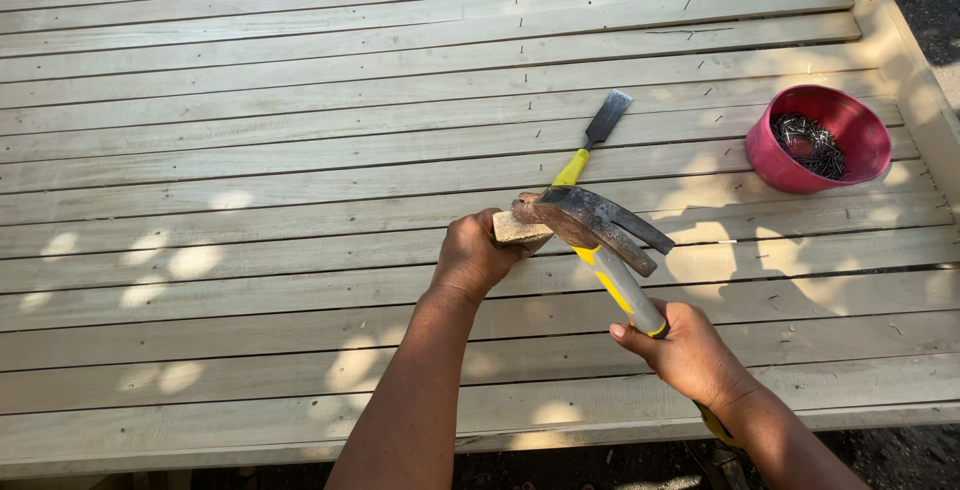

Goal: The person picks nails from a pink bucket and hammers them into the slats of a large wooden frame. They then hold a small wood block against the slats and use the hammer claw with the block as a fulcrum to pull nails out, before placing a wood strip on the frame.

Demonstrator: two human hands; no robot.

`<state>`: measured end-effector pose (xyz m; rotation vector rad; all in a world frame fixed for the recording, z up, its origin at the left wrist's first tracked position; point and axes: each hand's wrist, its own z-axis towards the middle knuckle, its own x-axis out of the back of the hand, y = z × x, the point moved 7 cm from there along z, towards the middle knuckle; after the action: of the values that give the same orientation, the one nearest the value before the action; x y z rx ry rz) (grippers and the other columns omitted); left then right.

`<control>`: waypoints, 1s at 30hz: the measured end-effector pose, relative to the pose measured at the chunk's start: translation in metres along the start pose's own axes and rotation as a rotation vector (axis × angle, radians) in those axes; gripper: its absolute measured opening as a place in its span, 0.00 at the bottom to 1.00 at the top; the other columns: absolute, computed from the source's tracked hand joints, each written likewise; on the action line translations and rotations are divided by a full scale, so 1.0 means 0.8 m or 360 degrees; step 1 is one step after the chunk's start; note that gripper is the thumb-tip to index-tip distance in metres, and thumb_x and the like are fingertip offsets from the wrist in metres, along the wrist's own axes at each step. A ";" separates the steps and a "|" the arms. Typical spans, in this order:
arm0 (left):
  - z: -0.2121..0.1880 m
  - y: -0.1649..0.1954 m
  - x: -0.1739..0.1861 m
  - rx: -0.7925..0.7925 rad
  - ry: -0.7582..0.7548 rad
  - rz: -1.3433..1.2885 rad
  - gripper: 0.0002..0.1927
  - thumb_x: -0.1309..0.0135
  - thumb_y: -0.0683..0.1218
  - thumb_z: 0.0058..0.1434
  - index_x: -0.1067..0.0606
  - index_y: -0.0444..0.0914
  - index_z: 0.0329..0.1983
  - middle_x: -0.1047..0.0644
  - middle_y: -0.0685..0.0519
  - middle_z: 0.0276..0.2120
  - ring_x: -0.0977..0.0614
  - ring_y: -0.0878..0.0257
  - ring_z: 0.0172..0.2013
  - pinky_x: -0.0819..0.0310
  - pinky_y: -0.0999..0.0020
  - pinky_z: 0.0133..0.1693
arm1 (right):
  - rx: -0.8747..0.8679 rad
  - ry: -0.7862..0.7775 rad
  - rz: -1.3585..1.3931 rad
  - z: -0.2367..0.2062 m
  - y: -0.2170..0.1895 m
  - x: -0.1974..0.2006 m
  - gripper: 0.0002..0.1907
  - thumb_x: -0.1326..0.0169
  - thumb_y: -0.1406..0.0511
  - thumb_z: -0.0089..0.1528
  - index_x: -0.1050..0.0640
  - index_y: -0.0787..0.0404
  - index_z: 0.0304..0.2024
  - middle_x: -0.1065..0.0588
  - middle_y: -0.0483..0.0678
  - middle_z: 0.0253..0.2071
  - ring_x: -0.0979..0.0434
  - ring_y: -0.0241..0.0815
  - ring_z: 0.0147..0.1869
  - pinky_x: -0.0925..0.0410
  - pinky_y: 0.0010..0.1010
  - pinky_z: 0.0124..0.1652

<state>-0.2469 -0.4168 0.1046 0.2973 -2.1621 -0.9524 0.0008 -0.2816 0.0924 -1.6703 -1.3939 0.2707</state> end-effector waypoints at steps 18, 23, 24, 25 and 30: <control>-0.008 0.007 0.008 -0.0006 -0.0008 -0.0057 0.17 0.32 0.47 0.54 0.20 0.46 0.47 0.16 0.58 0.43 0.15 0.66 0.44 0.18 0.69 0.50 | -0.0551 0.0121 -0.0277 0.082 0.052 -0.026 0.13 0.40 0.57 0.62 0.25 0.58 0.38 0.33 0.45 0.18 0.34 0.39 0.20 0.36 0.36 0.25; -0.006 0.009 0.007 -0.0065 -0.0011 -0.0052 0.18 0.31 0.46 0.53 0.20 0.46 0.47 0.16 0.59 0.42 0.15 0.67 0.44 0.20 0.69 0.51 | -0.0447 0.0152 -0.0215 0.100 0.076 -0.026 0.18 0.39 0.55 0.62 0.22 0.65 0.37 0.33 0.46 0.19 0.34 0.39 0.20 0.37 0.36 0.23; -0.005 0.008 0.006 -0.0036 -0.0025 -0.0060 0.19 0.31 0.46 0.53 0.20 0.46 0.47 0.16 0.59 0.42 0.15 0.67 0.44 0.19 0.69 0.50 | -0.0387 0.0180 -0.0152 0.101 0.079 -0.027 0.19 0.39 0.55 0.61 0.23 0.66 0.37 0.32 0.46 0.19 0.34 0.38 0.20 0.36 0.35 0.22; -0.004 0.008 0.005 -0.0012 -0.0036 -0.0070 0.19 0.31 0.47 0.53 0.20 0.47 0.48 0.16 0.59 0.43 0.15 0.67 0.43 0.19 0.69 0.50 | -0.0322 0.0212 -0.0091 0.103 0.080 -0.026 0.20 0.39 0.54 0.61 0.23 0.67 0.36 0.32 0.46 0.19 0.34 0.37 0.20 0.36 0.35 0.22; -0.005 0.014 0.009 -0.0102 -0.0011 -0.0079 0.18 0.31 0.47 0.52 0.20 0.45 0.47 0.15 0.58 0.42 0.14 0.66 0.43 0.18 0.69 0.50 | -0.0553 0.0167 -0.0407 0.108 0.104 -0.039 0.18 0.40 0.54 0.62 0.22 0.64 0.36 0.30 0.47 0.20 0.31 0.39 0.21 0.33 0.35 0.25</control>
<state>-0.2483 -0.4148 0.1181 0.3181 -2.1343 -1.0500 -0.0121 -0.2609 -0.0290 -1.7268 -1.6219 -0.2144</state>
